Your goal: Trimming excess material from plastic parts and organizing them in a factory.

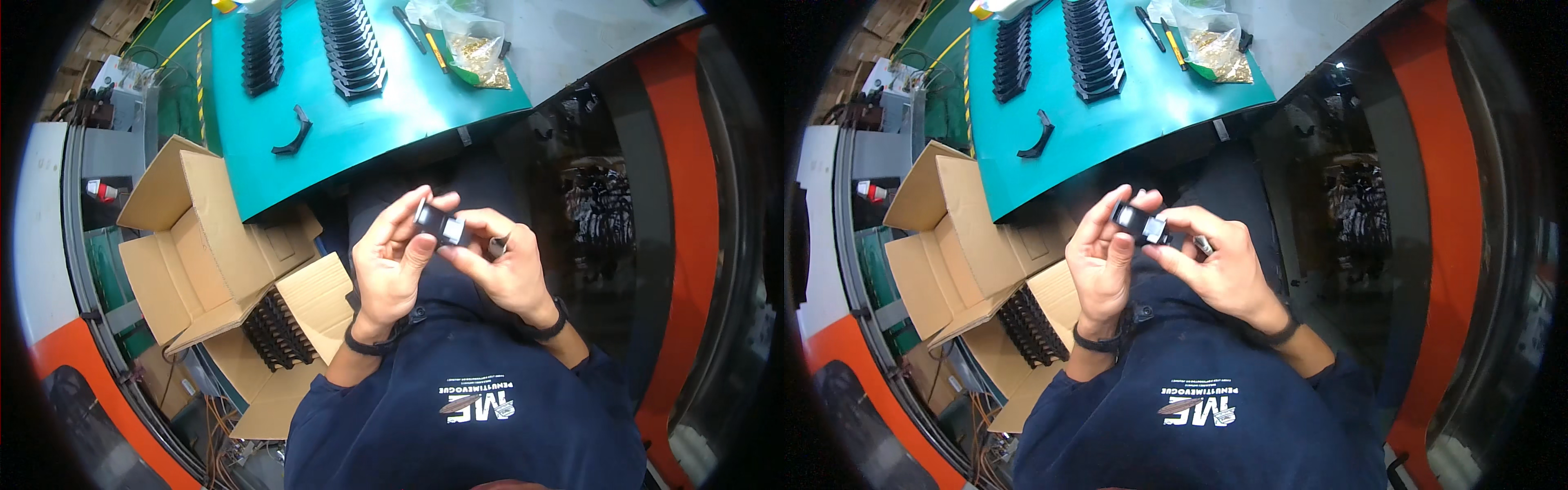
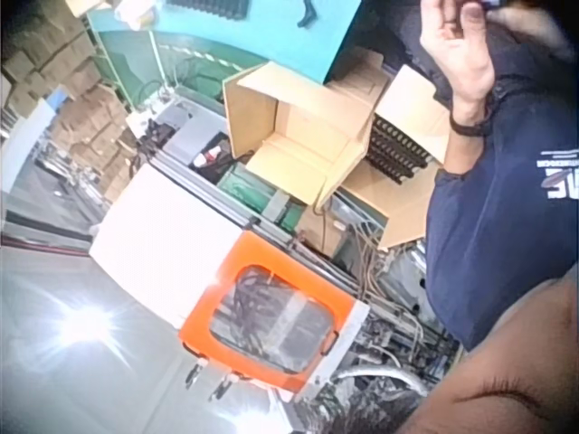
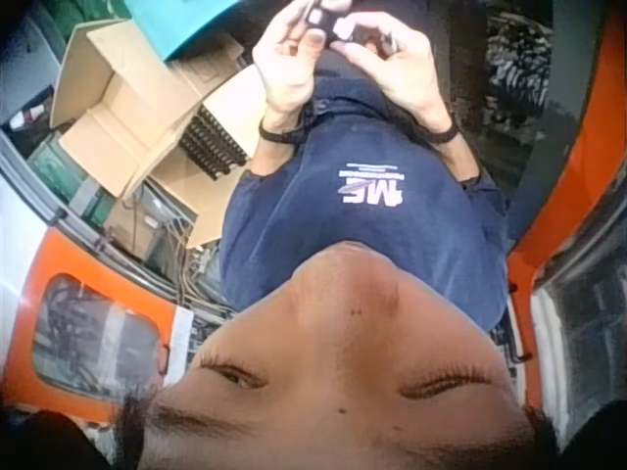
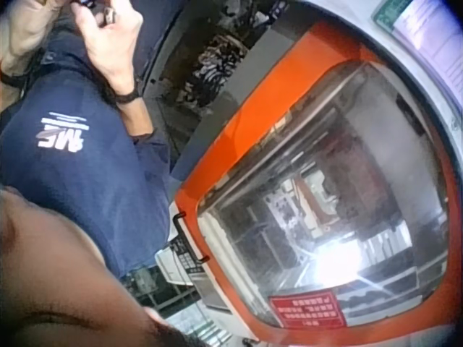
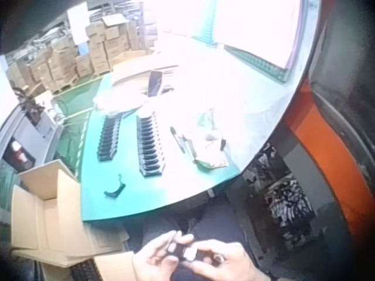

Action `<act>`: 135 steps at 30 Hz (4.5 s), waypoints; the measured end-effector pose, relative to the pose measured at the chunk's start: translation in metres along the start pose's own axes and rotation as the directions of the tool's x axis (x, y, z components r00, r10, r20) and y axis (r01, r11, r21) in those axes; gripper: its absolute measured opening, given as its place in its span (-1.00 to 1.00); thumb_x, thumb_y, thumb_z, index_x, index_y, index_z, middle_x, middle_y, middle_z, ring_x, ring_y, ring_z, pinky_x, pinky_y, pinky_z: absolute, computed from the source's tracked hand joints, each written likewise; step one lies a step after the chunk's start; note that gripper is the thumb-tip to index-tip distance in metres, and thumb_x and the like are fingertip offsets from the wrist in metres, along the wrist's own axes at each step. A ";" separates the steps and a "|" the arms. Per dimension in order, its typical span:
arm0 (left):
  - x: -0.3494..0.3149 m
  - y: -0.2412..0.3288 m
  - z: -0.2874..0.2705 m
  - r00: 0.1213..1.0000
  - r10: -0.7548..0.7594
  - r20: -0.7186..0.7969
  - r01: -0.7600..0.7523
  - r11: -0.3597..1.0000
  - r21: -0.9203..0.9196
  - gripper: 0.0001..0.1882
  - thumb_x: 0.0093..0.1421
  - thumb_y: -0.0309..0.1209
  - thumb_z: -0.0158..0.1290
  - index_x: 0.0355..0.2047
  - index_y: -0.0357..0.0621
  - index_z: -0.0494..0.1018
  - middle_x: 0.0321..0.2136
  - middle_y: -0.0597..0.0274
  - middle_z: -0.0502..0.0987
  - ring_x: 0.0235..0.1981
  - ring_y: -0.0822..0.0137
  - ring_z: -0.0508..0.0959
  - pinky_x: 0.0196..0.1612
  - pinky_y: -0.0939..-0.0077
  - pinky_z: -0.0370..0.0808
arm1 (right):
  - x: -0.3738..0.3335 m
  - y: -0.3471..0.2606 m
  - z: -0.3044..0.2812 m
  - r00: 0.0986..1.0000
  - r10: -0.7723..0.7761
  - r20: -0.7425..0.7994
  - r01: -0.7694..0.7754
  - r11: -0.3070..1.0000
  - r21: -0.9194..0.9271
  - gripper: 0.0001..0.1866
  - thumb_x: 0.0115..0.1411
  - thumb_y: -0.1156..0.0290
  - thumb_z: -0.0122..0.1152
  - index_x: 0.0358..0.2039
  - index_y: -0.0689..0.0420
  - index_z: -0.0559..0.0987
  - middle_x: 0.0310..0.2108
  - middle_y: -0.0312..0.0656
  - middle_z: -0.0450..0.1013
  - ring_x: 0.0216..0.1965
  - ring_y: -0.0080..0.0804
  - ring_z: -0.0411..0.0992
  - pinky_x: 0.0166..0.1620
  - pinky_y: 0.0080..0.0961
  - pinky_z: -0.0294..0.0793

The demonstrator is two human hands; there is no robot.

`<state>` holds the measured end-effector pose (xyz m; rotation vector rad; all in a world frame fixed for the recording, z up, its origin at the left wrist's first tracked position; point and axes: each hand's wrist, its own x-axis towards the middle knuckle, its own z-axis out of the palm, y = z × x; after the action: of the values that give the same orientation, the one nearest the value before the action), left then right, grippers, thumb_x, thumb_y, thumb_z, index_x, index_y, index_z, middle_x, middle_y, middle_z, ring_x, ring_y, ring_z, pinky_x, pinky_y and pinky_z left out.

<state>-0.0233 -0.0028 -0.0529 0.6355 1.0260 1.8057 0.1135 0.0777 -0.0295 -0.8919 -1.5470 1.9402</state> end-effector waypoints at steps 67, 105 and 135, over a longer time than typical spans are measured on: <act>-0.011 0.020 0.021 0.931 0.322 -0.171 -0.138 0.746 0.652 -0.80 0.12 -0.45 0.24 -0.44 -0.26 0.43 -0.65 0.28 0.53 -0.64 0.53 0.49 -0.55 0.66 0.40 | 0.000 -0.041 0.004 0.828 -0.545 0.130 0.384 0.382 -0.841 -0.72 -0.01 0.41 0.42 -0.30 0.28 0.62 -0.57 -0.19 0.44 -0.61 -0.35 0.38 -0.52 -0.48 0.35; 0.017 -0.011 -0.035 0.882 0.450 0.139 -0.458 0.888 0.031 -0.52 0.26 -0.06 0.03 -0.12 -0.31 0.47 -0.29 0.00 0.52 -0.20 0.18 0.47 0.03 0.15 0.34 | -0.001 0.006 0.001 0.970 -0.221 -0.102 0.227 0.973 0.048 -0.61 -0.06 0.66 0.44 -0.18 0.20 0.57 -0.34 -0.34 0.43 -0.49 -0.74 0.27 -0.41 -0.78 0.25; 0.063 0.021 -0.061 0.807 0.559 0.189 -0.539 0.566 0.624 -0.80 0.03 -0.50 0.26 -0.31 -0.25 0.53 -0.37 0.09 0.60 -0.22 0.12 0.57 -0.05 0.25 0.46 | 0.014 0.016 -0.011 0.996 0.084 0.007 -0.084 0.969 0.232 -0.59 0.31 0.41 0.13 0.14 0.23 0.37 -0.32 -0.29 0.48 -0.60 -0.82 0.19 -0.58 -0.83 0.17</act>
<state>-0.1070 0.0271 -0.0667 1.5173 1.6426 1.9471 0.1133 0.0914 -0.0489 -0.8705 -1.2654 2.1260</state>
